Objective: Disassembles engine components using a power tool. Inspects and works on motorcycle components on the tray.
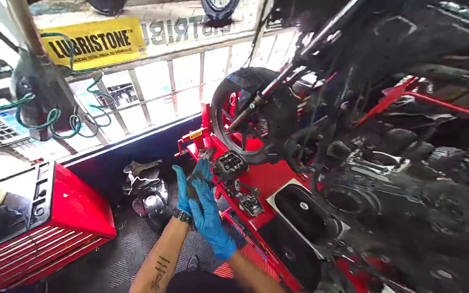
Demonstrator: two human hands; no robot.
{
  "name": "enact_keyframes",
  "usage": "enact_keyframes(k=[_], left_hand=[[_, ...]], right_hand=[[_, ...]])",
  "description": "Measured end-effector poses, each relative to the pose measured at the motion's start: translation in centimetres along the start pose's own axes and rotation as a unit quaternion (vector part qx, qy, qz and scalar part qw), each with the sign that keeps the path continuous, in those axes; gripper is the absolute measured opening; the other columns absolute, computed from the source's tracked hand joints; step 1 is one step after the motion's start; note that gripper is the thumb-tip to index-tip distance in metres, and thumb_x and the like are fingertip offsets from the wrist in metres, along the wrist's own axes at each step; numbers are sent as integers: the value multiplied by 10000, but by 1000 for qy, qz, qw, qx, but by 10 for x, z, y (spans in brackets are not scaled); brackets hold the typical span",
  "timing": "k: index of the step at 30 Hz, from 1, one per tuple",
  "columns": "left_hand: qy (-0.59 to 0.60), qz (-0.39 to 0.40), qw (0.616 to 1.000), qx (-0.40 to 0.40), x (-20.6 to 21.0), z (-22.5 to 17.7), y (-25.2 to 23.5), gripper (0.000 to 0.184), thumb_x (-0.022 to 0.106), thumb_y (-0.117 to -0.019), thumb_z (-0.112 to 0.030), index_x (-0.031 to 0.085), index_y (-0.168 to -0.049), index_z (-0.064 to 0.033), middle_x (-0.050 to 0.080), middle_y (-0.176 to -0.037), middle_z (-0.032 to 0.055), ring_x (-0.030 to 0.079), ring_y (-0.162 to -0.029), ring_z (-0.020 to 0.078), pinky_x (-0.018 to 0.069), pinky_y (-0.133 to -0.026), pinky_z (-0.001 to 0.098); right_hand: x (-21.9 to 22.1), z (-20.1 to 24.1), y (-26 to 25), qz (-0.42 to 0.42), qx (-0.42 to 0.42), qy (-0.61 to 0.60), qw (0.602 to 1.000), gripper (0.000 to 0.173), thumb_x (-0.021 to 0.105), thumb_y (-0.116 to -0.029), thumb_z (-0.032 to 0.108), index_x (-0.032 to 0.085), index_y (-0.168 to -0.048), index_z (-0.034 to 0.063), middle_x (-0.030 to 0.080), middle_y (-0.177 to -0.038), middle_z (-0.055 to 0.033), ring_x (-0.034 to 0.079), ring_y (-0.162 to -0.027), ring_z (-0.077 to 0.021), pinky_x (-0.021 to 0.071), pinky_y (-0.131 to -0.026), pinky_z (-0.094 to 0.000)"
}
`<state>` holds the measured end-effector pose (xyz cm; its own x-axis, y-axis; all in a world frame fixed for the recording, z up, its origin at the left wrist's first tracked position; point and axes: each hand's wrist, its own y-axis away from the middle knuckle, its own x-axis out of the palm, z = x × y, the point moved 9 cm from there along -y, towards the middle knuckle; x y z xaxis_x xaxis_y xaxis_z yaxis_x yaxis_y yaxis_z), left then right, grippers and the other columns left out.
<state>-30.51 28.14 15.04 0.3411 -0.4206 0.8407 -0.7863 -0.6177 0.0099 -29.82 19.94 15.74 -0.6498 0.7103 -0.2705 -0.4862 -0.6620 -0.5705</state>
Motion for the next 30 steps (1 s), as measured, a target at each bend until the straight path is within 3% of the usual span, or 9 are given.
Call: enact_keyframes(k=[3, 6, 10, 13, 15, 17, 21, 25, 30], left_hand=[[-4, 3, 1000, 23, -7, -15, 16, 1182, 86, -834, -926, 400, -1515, -11, 549, -1481, 135, 523, -1371, 217, 448, -1138, 406], [22, 123, 992, -7, -9, -15, 46, 1379, 192, -683, -1031, 311, -1579, 11, 347, -1634, 192, 368, -1503, 319, 345, -1224, 462], [-138, 9, 989, 50, -25, -46, 47, 1040, 176, -853, -908, 577, -1255, -37, 734, -1061, 67, 714, -954, 195, 600, -868, 394], [-493, -44, 857, 146, -29, -76, 51, 454, 326, -1104, -251, 593, -1223, 97, 715, -982, 103, 705, -889, 147, 603, -864, 361], [-649, -54, 722, 234, -22, -91, 65, 352, 566, -1017, -234, 677, -1236, 18, 725, -1130, 146, 693, -1067, 224, 554, -983, 446], [-682, -77, 664, 296, -15, -105, 76, 430, 565, -1012, -259, 628, -1373, -35, 627, -1375, 175, 582, -1297, 296, 463, -1121, 485], [-599, -184, 710, 322, -20, -85, 84, 517, 530, -1040, -185, 466, -1511, 20, 350, -1625, 221, 310, -1528, 333, 252, -1274, 459], [-535, -241, 711, 388, -25, -128, 104, 397, 449, -1066, -157, 619, -1352, 59, 552, -1469, 226, 509, -1395, 330, 383, -1189, 471], [-454, -306, 699, 461, -25, -108, 157, 599, 465, -1038, -203, 345, -1538, 103, 285, -1643, 256, 246, -1555, 328, 179, -1299, 429]], right_hand=[[3, -13, -43, 52, -37, 64, 996, 456, 486, -1039, 271, 609, -1398, 18, 573, -1473, -168, 458, -1445, -326, 303, -1235, -562], [-20, -45, -90, 97, 43, -49, 993, 425, 523, -1041, 154, 562, -1418, -37, 614, -1409, -171, 599, -1292, -167, 475, -1124, -342], [25, -3, -69, 218, 81, -221, 947, 433, 401, -1100, 217, 526, -1435, -28, 668, -1293, -71, 654, -1042, -30, 556, -931, -242], [40, -9, -59, 230, 139, -179, 946, 361, 415, -1099, 200, 645, -1283, -9, 723, -1100, -48, 694, -947, -65, 603, -874, -288], [46, -25, -59, 233, 182, -128, 947, 377, 412, -1098, 239, 721, -1096, 24, 732, -933, -55, 694, -837, -118, 602, -794, -354], [51, -29, -66, 213, 213, -192, 934, 428, 373, -1111, 297, 706, -1121, 28, 740, -905, -69, 714, -776, -155, 635, -711, -379], [71, 20, -32, 242, 288, -262, 889, 423, 269, -1121, 240, 559, -1363, 50, 677, -1205, -14, 645, -1091, -68, 530, -999, -310], [86, 57, 4, 287, 143, -295, 900, 470, 248, -1138, 232, 434, -1462, -53, 598, -1377, -112, 577, -1281, -121, 459, -1120, -340], [131, 136, -12, 358, 272, -510, 733, 713, -43, -1088, 413, 54, -1610, -62, 70, -1715, -193, 105, -1593, -191, 86, -1283, -329]])
